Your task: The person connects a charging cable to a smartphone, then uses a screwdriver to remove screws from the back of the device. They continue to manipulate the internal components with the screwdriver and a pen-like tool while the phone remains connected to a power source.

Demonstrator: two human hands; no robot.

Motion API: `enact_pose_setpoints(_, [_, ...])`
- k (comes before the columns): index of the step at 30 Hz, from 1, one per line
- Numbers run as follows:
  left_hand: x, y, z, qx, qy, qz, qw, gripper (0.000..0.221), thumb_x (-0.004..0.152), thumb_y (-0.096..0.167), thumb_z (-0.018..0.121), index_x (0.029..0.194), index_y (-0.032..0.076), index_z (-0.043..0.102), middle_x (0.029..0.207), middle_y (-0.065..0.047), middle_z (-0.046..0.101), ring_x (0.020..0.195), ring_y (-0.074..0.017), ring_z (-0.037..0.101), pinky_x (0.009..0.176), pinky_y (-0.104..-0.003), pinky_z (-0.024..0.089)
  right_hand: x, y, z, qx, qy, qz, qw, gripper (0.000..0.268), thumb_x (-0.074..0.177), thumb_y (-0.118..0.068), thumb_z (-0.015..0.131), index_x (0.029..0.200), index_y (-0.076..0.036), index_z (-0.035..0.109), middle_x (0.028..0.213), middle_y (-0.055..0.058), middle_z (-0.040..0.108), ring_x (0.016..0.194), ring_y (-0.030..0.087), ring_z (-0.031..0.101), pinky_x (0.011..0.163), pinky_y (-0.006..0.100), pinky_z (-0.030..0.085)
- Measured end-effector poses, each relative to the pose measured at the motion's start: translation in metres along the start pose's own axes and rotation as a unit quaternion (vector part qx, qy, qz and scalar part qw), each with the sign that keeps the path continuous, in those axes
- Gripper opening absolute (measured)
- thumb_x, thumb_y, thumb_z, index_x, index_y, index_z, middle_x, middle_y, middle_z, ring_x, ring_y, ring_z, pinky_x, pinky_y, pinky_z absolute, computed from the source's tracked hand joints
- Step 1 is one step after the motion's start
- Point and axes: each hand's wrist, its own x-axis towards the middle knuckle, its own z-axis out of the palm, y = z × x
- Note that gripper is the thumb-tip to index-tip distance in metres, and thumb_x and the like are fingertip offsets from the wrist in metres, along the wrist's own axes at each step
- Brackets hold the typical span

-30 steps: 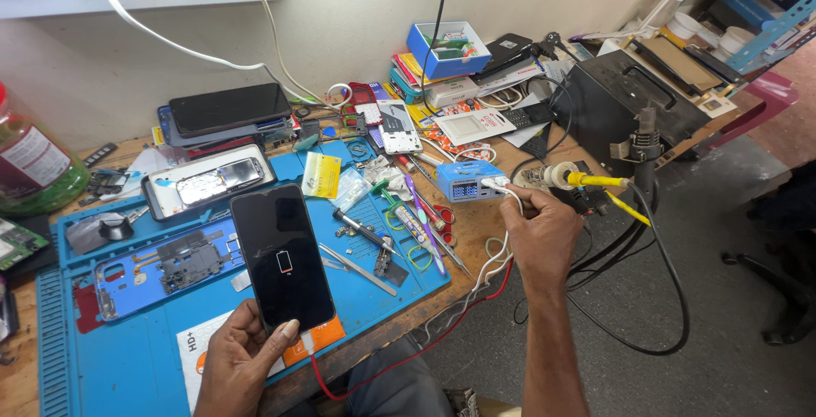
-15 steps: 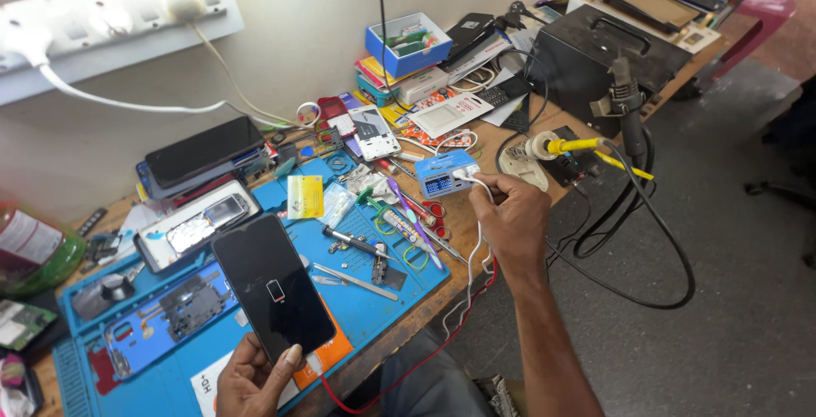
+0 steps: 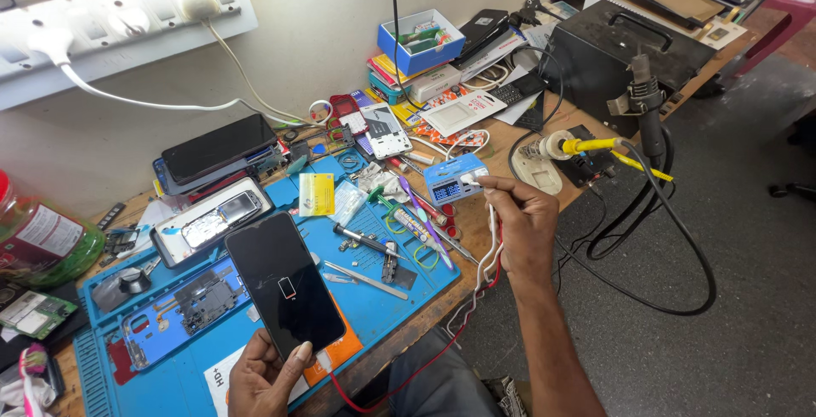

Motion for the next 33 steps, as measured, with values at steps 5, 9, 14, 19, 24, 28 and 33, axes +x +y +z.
enact_pose_setpoints(5, [0.002,-0.004,-0.001,0.002,0.004,-0.009,1.000,0.021,0.085,0.006,0.071,0.103,-0.003,0.064,0.074,-0.022,0.077,0.081,-0.0248,0.079,0.080,-0.042,0.065,0.004,0.004,0.001,0.070,0.007,0.018,0.997,0.018,0.091,0.004,0.065,0.104,0.006,0.077,0.068,0.006,0.066,0.048,0.006,0.053,0.042,0.018,0.040])
enact_pose_setpoints(9, [0.001,0.000,0.001,-0.005,-0.002,0.005,1.000,0.021,0.084,0.006,0.070,0.103,-0.002,0.064,0.074,-0.022,0.077,0.083,-0.0234,0.079,0.080,-0.042,0.065,0.004,0.003,0.004,0.066,0.010,0.020,0.998,0.018,0.090,0.004,0.065,0.104,0.006,0.077,0.069,0.006,0.066,0.049,0.006,0.054,0.042,0.018,0.041])
enact_pose_setpoints(14, [-0.009,0.018,0.008,-0.003,0.021,-0.024,0.999,0.022,0.083,0.008,0.070,0.103,-0.001,0.065,0.076,-0.021,0.076,0.081,-0.0232,0.080,0.079,-0.040,0.067,0.002,0.009,-0.004,0.044,0.013,0.024,0.999,0.018,0.090,0.003,0.067,0.105,0.006,0.076,0.069,0.005,0.066,0.049,0.006,0.053,0.042,0.019,0.041])
enact_pose_setpoints(19, [-0.025,0.039,0.018,-0.038,-0.011,0.051,0.998,0.026,0.088,0.012,0.079,0.098,-0.004,0.061,0.081,-0.006,0.055,0.077,-0.0126,0.055,0.068,-0.030,0.049,-0.011,0.034,-0.041,-0.052,0.022,-0.015,0.998,0.019,0.095,0.003,0.069,0.112,0.005,0.077,0.090,0.006,0.069,0.071,0.007,0.061,0.064,0.020,0.049])
enact_pose_setpoints(24, [-0.030,0.050,0.021,-0.079,-0.040,0.083,0.993,0.022,0.093,0.009,0.077,0.102,-0.002,0.060,0.086,-0.002,0.055,0.081,-0.0083,0.051,0.070,-0.026,0.047,-0.018,0.073,-0.070,-0.109,0.003,-0.095,0.990,0.023,0.100,0.013,0.065,0.119,0.007,0.076,0.107,0.011,0.074,0.087,0.010,0.066,0.083,0.022,0.052])
enact_pose_setpoints(28, [-0.033,0.057,0.020,-0.098,-0.055,0.064,0.992,0.019,0.092,0.010,0.072,0.106,0.001,0.062,0.090,-0.003,0.066,0.085,-0.0072,0.062,0.077,-0.024,0.053,-0.015,0.089,-0.084,-0.291,0.005,-0.140,0.946,0.026,0.107,0.008,0.063,0.131,0.006,0.073,0.099,0.013,0.073,0.081,0.015,0.062,0.067,0.026,0.044])
enact_pose_setpoints(33, [-0.034,0.059,0.020,-0.104,-0.060,0.087,0.989,0.020,0.092,0.010,0.072,0.107,0.002,0.061,0.094,-0.002,0.066,0.091,-0.0059,0.063,0.088,-0.025,0.056,-0.010,0.073,-0.068,-0.391,-0.035,-0.160,0.906,0.033,0.105,0.006,0.068,0.138,0.003,0.070,0.102,0.014,0.073,0.090,0.016,0.066,0.074,0.025,0.050])
